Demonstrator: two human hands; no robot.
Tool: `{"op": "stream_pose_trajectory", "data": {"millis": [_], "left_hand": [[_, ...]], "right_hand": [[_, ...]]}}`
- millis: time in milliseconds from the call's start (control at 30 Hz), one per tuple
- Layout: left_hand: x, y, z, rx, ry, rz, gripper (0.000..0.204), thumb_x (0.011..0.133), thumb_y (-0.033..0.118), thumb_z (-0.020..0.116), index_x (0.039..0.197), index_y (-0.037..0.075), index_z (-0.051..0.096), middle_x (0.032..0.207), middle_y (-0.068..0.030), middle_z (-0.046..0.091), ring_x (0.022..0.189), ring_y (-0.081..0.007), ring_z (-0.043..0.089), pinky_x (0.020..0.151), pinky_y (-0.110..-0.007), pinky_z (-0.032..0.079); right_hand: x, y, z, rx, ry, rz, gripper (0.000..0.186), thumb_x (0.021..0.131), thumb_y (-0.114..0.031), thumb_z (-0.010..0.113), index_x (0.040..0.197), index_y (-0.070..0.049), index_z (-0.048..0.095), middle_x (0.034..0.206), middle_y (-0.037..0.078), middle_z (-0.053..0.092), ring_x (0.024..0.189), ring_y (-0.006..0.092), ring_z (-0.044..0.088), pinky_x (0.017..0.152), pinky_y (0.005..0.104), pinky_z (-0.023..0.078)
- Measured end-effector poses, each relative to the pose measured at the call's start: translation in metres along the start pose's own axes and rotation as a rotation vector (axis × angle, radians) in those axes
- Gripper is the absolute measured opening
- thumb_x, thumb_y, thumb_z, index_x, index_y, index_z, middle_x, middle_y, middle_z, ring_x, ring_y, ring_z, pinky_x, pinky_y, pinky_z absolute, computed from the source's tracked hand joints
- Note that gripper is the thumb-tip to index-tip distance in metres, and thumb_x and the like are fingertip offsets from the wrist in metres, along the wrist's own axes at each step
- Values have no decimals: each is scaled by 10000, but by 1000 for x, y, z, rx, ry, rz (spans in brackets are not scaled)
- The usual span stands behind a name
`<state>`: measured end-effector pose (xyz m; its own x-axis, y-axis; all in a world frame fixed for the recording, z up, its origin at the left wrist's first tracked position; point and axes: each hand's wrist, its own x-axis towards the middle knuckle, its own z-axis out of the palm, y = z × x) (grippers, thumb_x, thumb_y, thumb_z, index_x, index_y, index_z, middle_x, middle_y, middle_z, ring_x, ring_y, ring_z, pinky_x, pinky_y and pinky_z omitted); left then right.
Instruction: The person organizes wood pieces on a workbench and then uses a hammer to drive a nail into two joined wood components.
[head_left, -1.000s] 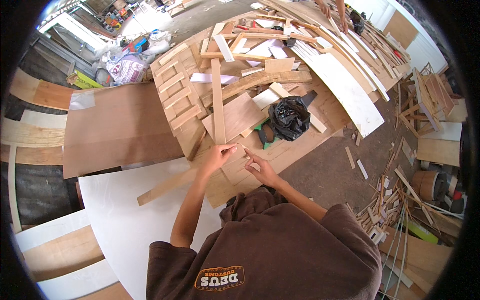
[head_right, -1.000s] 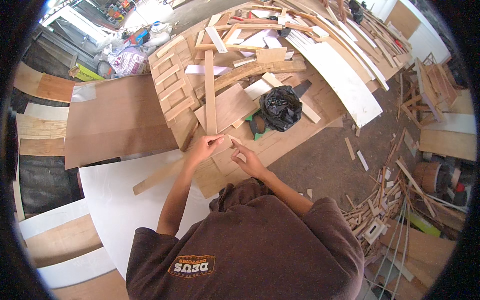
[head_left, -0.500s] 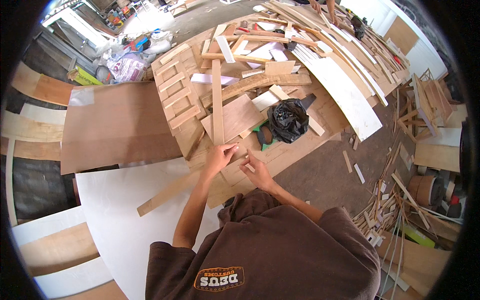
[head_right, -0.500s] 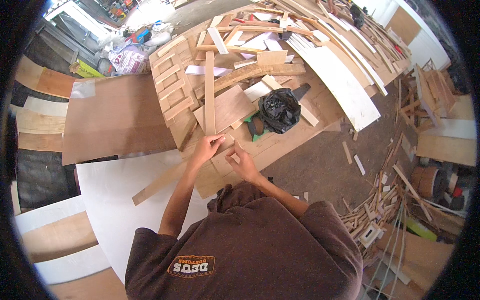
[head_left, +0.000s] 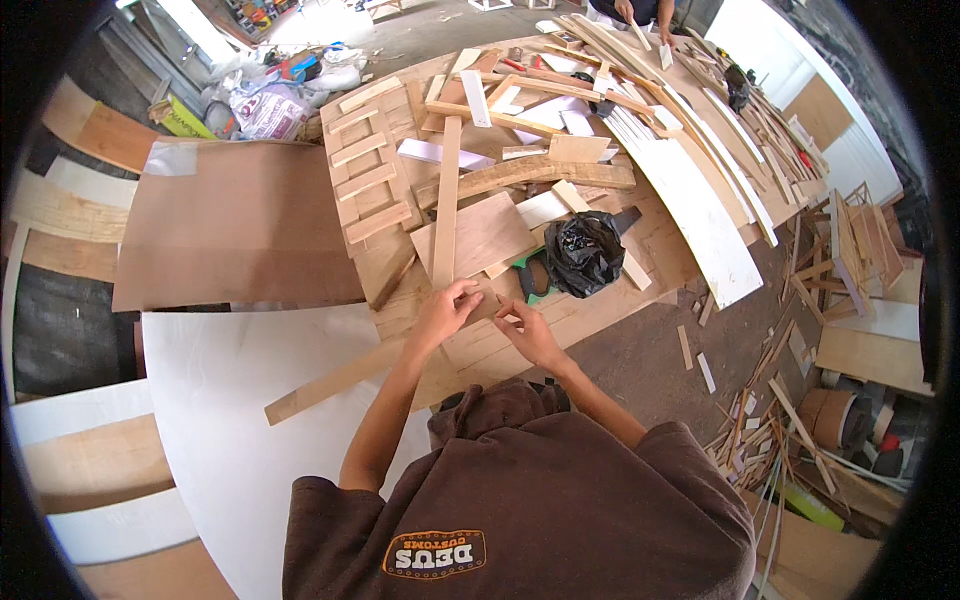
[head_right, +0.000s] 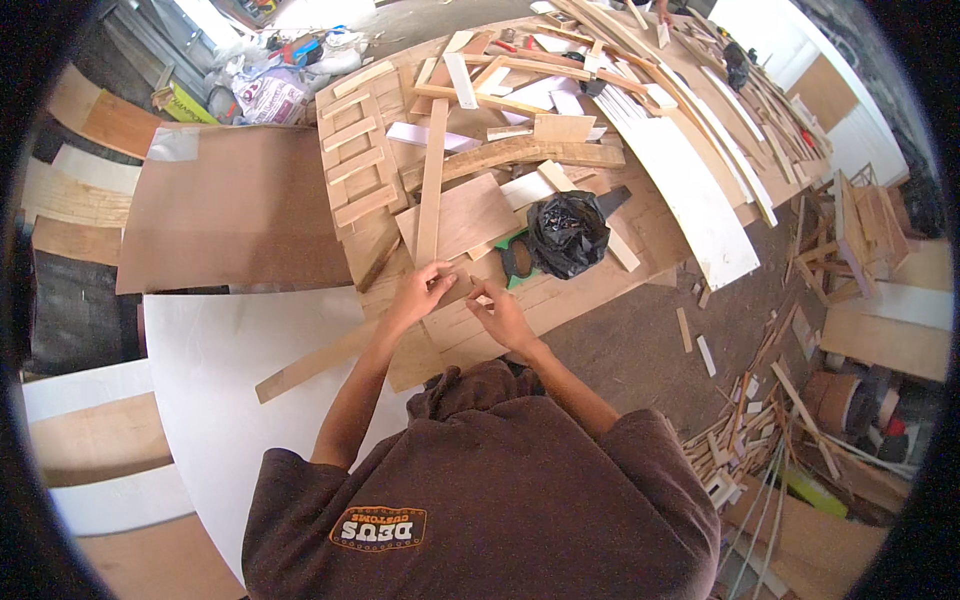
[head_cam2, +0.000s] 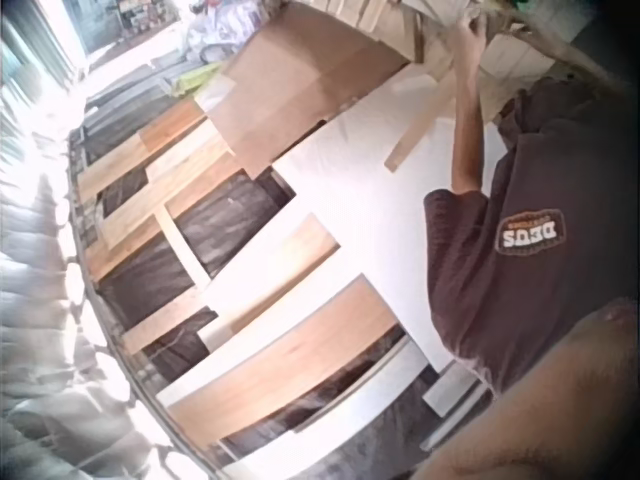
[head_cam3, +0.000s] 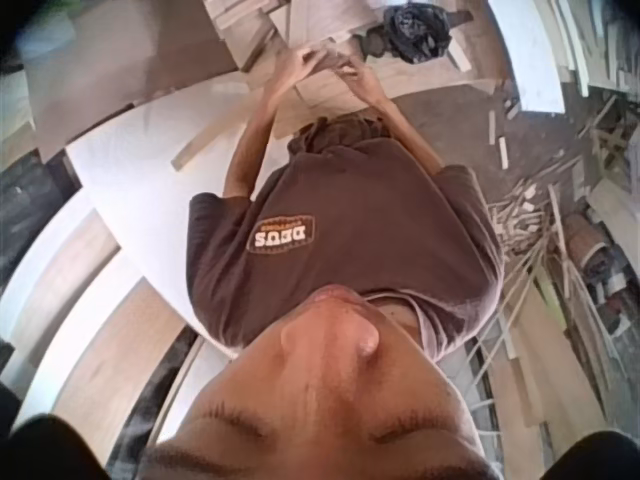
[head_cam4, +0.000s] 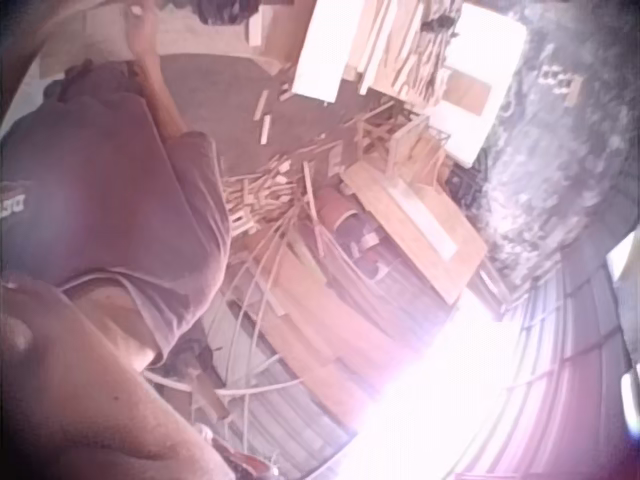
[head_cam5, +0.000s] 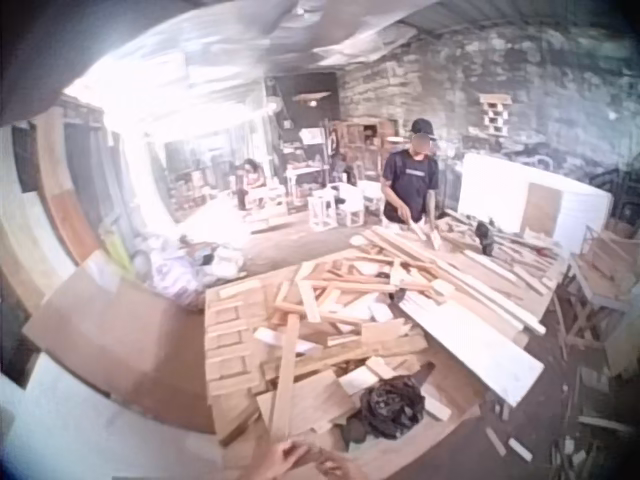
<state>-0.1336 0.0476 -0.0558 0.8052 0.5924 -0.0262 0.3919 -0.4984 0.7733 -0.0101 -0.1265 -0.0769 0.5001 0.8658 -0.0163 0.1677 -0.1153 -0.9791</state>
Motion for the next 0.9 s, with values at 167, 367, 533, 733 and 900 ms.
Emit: {"op": "stream_pose_trajectory", "data": {"millis": [167, 367, 533, 733, 900], "left_hand": [[6, 5, 0, 19, -99, -93, 491, 945, 458, 683, 1117, -1, 722, 983, -194, 747, 908, -297, 732, 788, -385, 553], [10, 0, 7, -43, -87, -48, 480, 950, 451, 677, 1086, -6, 732, 949, -196, 745, 863, -291, 732, 767, -378, 551], [14, -6, 8, -40, -127, -62, 428, 955, 414, 680, 1082, 10, 739, 949, -200, 741, 867, -280, 734, 752, -379, 549], [15, -8, 13, -27, -113, -54, 414, 950, 466, 655, 1064, 82, 760, 929, -180, 743, 864, -321, 732, 747, -391, 552], [16, -10, 11, -78, -145, -36, 398, 965, 379, 675, 1091, 7, 736, 987, -181, 750, 876, -279, 735, 779, -368, 552]], "right_hand": [[9, 5, -18, 168, 29, 48, 174, 922, -92, 722, 1006, 34, 638, 1088, 145, 731, 944, 152, 696, 802, 306, 551], [18, -7, -35, -114, 114, 28, 120, 893, -80, 752, 961, 17, 729, 898, 88, 747, 834, 149, 702, 760, 284, 554], [28, -21, -34, -278, 111, -140, 129, 839, -59, 767, 944, 13, 747, 875, 122, 725, 790, 227, 704, 708, 328, 545], [48, -34, -35, -334, 68, -243, 132, 818, -30, 746, 943, 11, 755, 866, 156, 693, 803, 323, 683, 730, 390, 533], [54, -38, -33, -344, 11, -258, 134, 826, -14, 729, 956, 6, 757, 890, 163, 697, 825, 319, 683, 758, 387, 537]]}}
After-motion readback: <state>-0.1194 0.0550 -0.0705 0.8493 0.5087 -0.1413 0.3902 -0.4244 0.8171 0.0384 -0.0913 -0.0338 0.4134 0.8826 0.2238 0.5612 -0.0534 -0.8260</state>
